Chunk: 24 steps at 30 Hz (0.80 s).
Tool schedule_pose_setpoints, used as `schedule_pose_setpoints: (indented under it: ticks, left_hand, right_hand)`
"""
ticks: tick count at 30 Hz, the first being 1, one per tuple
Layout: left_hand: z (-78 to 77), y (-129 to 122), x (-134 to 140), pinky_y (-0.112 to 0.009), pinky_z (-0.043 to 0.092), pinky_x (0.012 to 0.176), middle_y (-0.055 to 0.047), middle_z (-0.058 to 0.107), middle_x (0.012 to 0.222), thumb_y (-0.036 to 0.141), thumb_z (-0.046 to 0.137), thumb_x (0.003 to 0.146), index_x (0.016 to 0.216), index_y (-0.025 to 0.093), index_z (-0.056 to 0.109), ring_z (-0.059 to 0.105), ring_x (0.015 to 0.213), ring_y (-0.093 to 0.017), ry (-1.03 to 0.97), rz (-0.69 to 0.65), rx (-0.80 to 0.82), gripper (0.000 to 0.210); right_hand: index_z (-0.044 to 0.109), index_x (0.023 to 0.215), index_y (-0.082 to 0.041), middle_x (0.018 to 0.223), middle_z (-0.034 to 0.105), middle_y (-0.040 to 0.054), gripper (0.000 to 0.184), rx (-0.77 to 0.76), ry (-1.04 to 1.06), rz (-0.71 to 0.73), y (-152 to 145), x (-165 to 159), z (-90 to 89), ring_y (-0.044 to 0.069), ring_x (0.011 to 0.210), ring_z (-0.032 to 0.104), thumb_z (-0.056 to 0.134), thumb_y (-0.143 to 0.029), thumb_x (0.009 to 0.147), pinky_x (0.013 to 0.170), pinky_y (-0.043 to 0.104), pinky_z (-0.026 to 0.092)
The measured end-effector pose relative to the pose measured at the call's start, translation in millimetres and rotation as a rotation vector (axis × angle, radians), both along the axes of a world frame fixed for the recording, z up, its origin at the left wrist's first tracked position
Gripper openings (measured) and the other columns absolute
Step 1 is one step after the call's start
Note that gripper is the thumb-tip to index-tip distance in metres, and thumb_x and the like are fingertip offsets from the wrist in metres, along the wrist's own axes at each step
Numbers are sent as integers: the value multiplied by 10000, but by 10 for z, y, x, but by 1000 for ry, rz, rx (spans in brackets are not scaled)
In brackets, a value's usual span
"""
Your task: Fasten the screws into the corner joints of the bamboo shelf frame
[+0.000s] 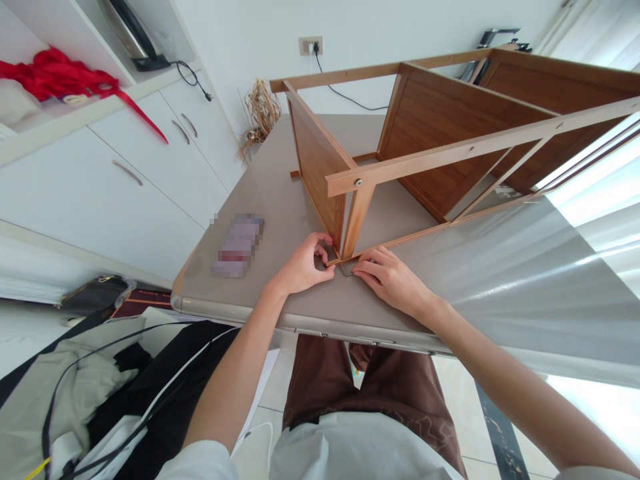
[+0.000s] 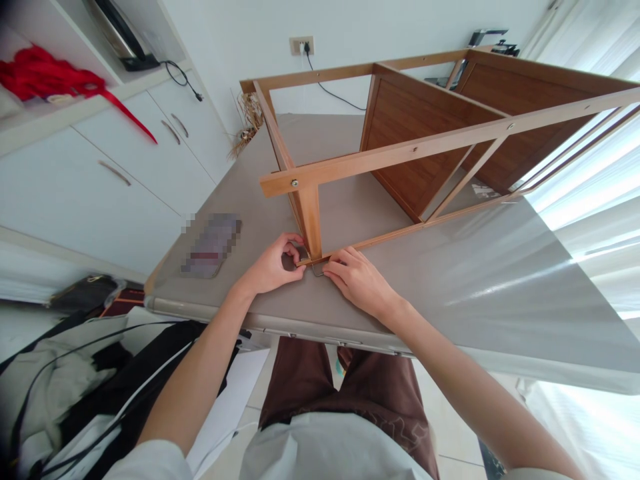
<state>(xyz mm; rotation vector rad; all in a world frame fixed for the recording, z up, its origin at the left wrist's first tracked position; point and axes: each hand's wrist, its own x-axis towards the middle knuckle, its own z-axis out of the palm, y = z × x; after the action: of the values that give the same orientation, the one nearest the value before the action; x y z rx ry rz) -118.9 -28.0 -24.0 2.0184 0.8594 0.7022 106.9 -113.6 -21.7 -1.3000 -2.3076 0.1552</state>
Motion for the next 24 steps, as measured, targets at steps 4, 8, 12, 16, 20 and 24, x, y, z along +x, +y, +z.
schedule_pose_setpoints:
  ticks: [4,8,12,16,20,24]
  left_hand:
    - [-22,9,0,-298,476,826,34,548,787,178,691,728,1160,210,466,581,748,-132,1,1,8,488]
    - [-38,14,-2,-292,477,810,38,543,778,177,696,721,1158,211,460,573,737,-131,-12,-8,0,498]
    - [-32,12,2,-289,474,809,42,540,766,169,694,718,1151,209,461,569,732,-130,-22,-4,-2,493]
    - [-28,16,4,-293,472,821,41,541,773,161,688,716,1151,206,459,569,738,-129,-27,-14,5,494]
    - [-41,23,-4,-296,475,818,37,547,781,163,690,716,1155,207,461,574,741,-132,-19,-16,9,497]
    - [-48,20,-11,-296,478,814,35,549,779,166,695,717,1154,209,464,577,742,-135,-22,-8,8,497]
  right_hand:
    - [633,989,-192,996,621,85,218,-37,-41,52,-31,-34,55,216,973,539,415,-190,1010,873,377,465]
    - [610,1004,-186,906,587,78,199,-36,-28,31,-98,-92,125,217,915,526,411,-200,1006,836,366,475]
    - [608,975,-186,906,558,84,203,6,-18,5,-98,-148,123,226,922,509,408,-209,1005,840,371,476]
    - [613,956,-183,939,560,98,230,31,-68,7,-55,-167,70,233,928,501,388,-186,1006,831,383,476]
    - [615,968,-181,941,566,97,231,42,-66,4,-42,-161,45,231,928,501,388,-191,1010,828,385,475]
    - [616,982,-182,942,572,95,229,40,-57,5,-48,-161,53,229,924,502,389,-200,1014,824,379,474]
